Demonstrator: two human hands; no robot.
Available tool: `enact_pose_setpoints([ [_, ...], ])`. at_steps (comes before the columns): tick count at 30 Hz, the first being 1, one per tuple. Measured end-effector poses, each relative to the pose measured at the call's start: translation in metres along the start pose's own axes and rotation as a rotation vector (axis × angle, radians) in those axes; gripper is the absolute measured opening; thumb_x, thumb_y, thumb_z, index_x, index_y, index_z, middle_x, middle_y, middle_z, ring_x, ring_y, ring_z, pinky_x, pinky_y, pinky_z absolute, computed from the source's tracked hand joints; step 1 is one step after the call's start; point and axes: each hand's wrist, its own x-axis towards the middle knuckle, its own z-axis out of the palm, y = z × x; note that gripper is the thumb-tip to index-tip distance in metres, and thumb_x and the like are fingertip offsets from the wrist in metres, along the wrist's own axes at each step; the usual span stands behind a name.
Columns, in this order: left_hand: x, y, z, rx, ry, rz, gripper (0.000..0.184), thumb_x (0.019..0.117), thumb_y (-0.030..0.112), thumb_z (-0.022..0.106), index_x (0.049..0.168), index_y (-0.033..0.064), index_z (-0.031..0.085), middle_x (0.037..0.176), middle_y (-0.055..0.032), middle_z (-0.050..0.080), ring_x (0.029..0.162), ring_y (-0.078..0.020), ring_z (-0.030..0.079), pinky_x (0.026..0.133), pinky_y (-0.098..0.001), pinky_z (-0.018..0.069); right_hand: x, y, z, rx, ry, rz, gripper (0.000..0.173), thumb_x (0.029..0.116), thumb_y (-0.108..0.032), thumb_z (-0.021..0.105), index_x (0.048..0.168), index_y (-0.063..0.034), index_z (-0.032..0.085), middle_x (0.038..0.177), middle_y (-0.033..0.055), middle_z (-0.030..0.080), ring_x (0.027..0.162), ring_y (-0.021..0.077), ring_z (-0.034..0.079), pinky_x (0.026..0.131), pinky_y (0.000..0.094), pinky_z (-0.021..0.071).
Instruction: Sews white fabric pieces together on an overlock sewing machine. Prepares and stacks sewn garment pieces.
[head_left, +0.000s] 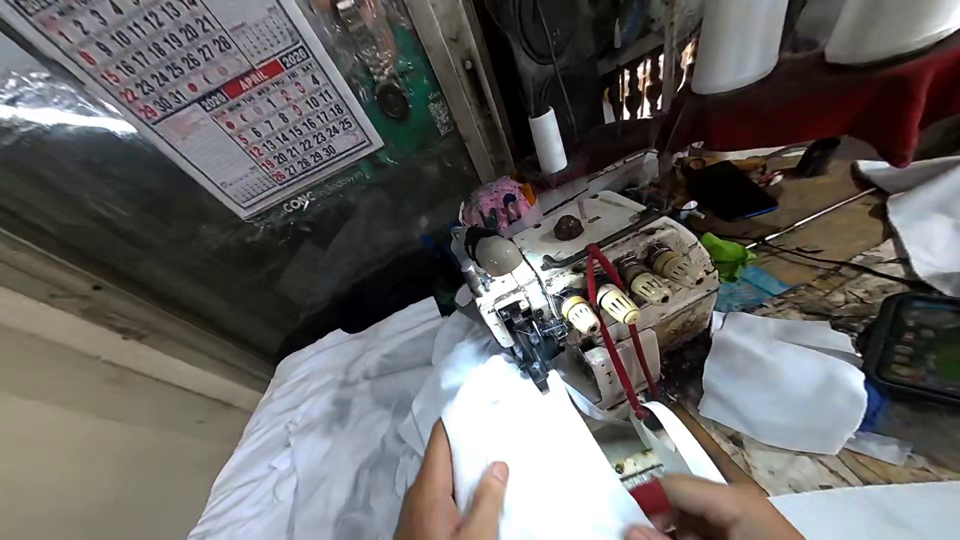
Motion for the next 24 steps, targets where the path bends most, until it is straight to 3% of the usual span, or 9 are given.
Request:
enact_pose_setpoints([
  [3,0.030,-0.018,-0.018,0.081,0.007,0.005,0.062,0.0960,0.022,0.066,0.149,0.0015,0.041,0.120,-0.0050,0.070,0.102,-0.0101,0.071,0.088,-0.0324,0.0628,0.031,-0.002,0.007,0.030,0.021,-0.022,0.020,0.0952,-0.028,0.074,0.102,-0.0094,0.075,0.083,0.0001,0.073,0.063,0.0109,0.064,0.056,0.0303,0.0548],
  [6,0.028,-0.019,-0.038,0.187,0.230,0.064,0.033,0.0983,0.027,0.067,0.122,0.0038,0.064,0.079,-0.0023,0.072,0.060,-0.0131,0.068,0.050,-0.0343,0.0600,0.058,0.002,0.016,0.120,0.070,-0.053,0.019,0.0922,-0.031,0.076,0.097,-0.0126,0.076,0.080,-0.0014,0.073,0.063,0.0112,0.066,0.055,0.0285,0.0556],
  [7,0.021,-0.010,-0.038,0.221,0.326,0.145,0.025,0.0996,0.024,0.066,0.111,0.0016,0.068,0.076,-0.0011,0.069,0.059,-0.0091,0.065,0.051,-0.0293,0.0578,0.063,0.003,0.018,0.141,0.081,-0.056,0.020,0.0921,-0.032,0.076,0.096,-0.0127,0.076,0.079,-0.0010,0.072,0.063,0.0115,0.066,0.054,0.0283,0.0556],
  [9,0.010,0.010,-0.017,0.229,0.384,0.327,0.018,0.1009,0.017,0.063,0.102,0.0001,0.069,0.085,-0.0017,0.069,0.076,-0.0053,0.066,0.069,-0.0242,0.0581,0.068,0.002,0.019,0.159,0.095,-0.044,0.022,0.0924,-0.034,0.076,0.095,-0.0126,0.077,0.076,-0.0006,0.071,0.060,0.0108,0.064,0.051,0.0269,0.0529],
  [12,0.026,0.002,0.035,0.332,0.284,0.372,0.024,0.1002,0.029,0.058,0.105,0.0179,0.078,0.100,0.0023,0.070,0.100,-0.0149,0.064,0.087,-0.0398,0.0528,0.069,0.000,0.020,0.184,0.108,-0.026,0.024,0.0924,-0.035,0.076,0.091,-0.0109,0.076,0.072,0.0008,0.069,0.054,0.0109,0.060,0.046,0.0257,0.0494],
  [14,0.045,-0.020,0.042,0.384,0.277,0.362,0.023,0.0986,0.035,0.058,0.106,0.0268,0.079,0.103,0.0068,0.066,0.103,-0.0150,0.061,0.089,-0.0421,0.0511,0.074,-0.001,0.022,0.203,0.134,-0.009,0.027,0.0926,-0.037,0.075,0.086,-0.0104,0.076,0.069,0.0021,0.068,0.052,0.0120,0.060,0.044,0.0263,0.0488],
  [19,0.079,-0.040,0.019,0.292,0.180,0.312,0.025,0.0994,0.044,0.056,0.107,0.0317,0.077,0.115,0.0088,0.062,0.114,-0.0143,0.057,0.091,-0.0415,0.0521,0.100,-0.007,0.043,0.179,0.315,0.022,0.044,0.0942,-0.040,0.067,0.061,-0.0129,0.058,0.052,0.0018,0.052,0.043,0.0140,0.052,0.041,0.0308,0.0450],
  [21,0.075,-0.047,0.018,0.231,0.192,0.235,0.031,0.1013,0.047,0.053,0.115,0.0311,0.075,0.124,0.0029,0.059,0.120,-0.0200,0.053,0.097,-0.0479,0.0478,0.098,-0.007,0.042,0.134,0.309,0.007,0.045,0.0951,-0.043,0.065,0.061,-0.0138,0.058,0.052,0.0012,0.051,0.044,0.0138,0.051,0.041,0.0310,0.0442],
  [24,0.061,-0.058,0.019,0.172,0.230,0.123,0.040,0.1050,0.043,0.047,0.132,0.0255,0.070,0.115,0.0001,0.067,0.104,-0.0145,0.062,0.087,-0.0355,0.0538,0.083,-0.004,0.039,0.130,0.223,-0.076,0.044,0.0972,-0.046,0.066,0.067,-0.0139,0.061,0.056,-0.0004,0.054,0.046,0.0115,0.052,0.042,0.0286,0.0425],
])
